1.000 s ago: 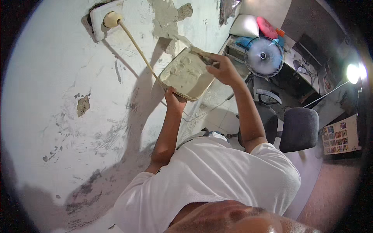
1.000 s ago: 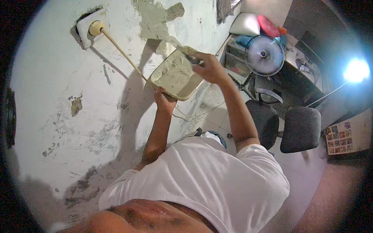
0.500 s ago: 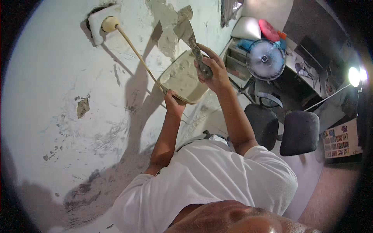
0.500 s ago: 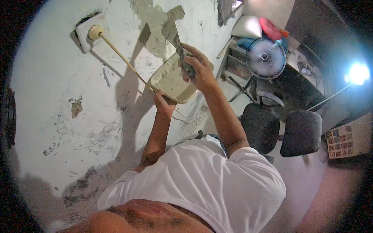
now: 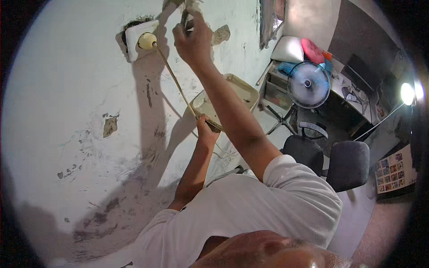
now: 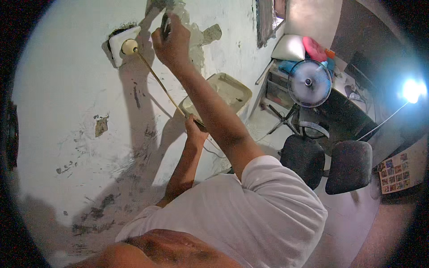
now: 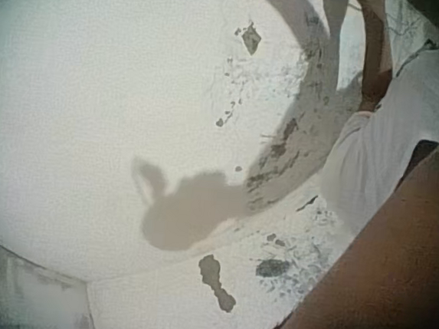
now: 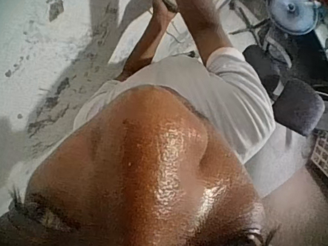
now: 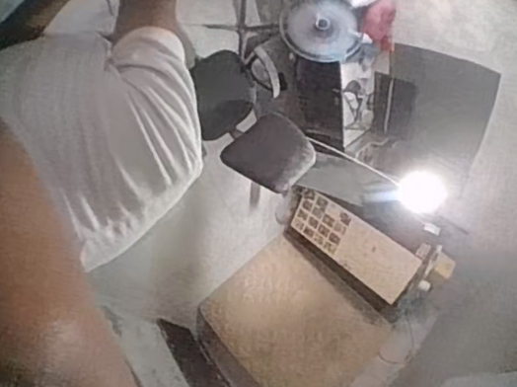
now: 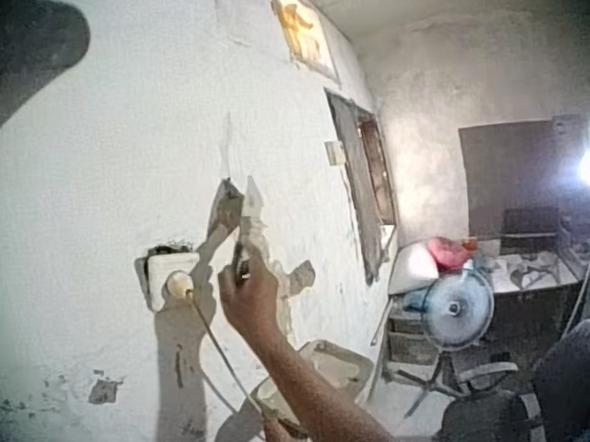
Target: The person applies plaster to a wall around an electrical outlet using a putty knife, scooping the mixture from a handheld plastic tray.
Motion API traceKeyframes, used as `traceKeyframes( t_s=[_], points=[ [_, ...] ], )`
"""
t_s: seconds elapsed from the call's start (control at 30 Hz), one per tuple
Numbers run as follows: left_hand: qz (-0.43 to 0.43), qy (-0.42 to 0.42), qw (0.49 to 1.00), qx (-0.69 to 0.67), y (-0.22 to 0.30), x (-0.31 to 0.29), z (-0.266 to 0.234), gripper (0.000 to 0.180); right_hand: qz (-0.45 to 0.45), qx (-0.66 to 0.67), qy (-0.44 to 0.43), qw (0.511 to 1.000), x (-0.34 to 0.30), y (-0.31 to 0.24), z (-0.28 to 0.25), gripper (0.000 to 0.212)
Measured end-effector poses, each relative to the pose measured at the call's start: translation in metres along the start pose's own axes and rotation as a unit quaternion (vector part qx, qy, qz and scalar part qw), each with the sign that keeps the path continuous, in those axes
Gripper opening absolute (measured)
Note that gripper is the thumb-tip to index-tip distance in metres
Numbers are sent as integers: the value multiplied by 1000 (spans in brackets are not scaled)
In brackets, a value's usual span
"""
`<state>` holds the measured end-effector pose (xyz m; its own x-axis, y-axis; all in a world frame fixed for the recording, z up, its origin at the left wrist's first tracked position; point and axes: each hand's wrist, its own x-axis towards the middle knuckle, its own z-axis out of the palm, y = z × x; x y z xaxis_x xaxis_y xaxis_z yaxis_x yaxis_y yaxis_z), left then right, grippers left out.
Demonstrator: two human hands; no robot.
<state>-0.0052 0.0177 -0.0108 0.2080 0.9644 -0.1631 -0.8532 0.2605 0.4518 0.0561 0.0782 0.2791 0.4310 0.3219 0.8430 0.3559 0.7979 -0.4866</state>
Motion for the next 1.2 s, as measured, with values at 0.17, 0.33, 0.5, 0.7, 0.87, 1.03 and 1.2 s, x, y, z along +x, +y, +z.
traceKeyframes(
  t_s=[0.17,0.33,0.5,0.7,0.87,1.03,1.2],
  points=[
    [23,88,994,61,5,-39,70,21,-74,-6,-46,996,-19,-4,12,43],
    [-39,44,998,20,8,-9,13,29,-1,-25,-148,989,-29,-14,-27,47],
    [23,9,999,38,10,-19,25,43,70,35,-177,981,-49,-10,-65,44],
    [8,-37,999,33,9,-19,26,61,56,26,-129,990,-20,10,-68,48],
    [14,-58,998,16,12,-26,33,66,50,-41,-199,978,-18,9,-72,48],
    [37,-58,998,0,12,-24,30,73,153,-7,-269,951,-47,13,-115,51],
    [10,-36,999,30,13,-27,33,72,70,-95,-230,966,-14,-9,-117,50]
  ],
)
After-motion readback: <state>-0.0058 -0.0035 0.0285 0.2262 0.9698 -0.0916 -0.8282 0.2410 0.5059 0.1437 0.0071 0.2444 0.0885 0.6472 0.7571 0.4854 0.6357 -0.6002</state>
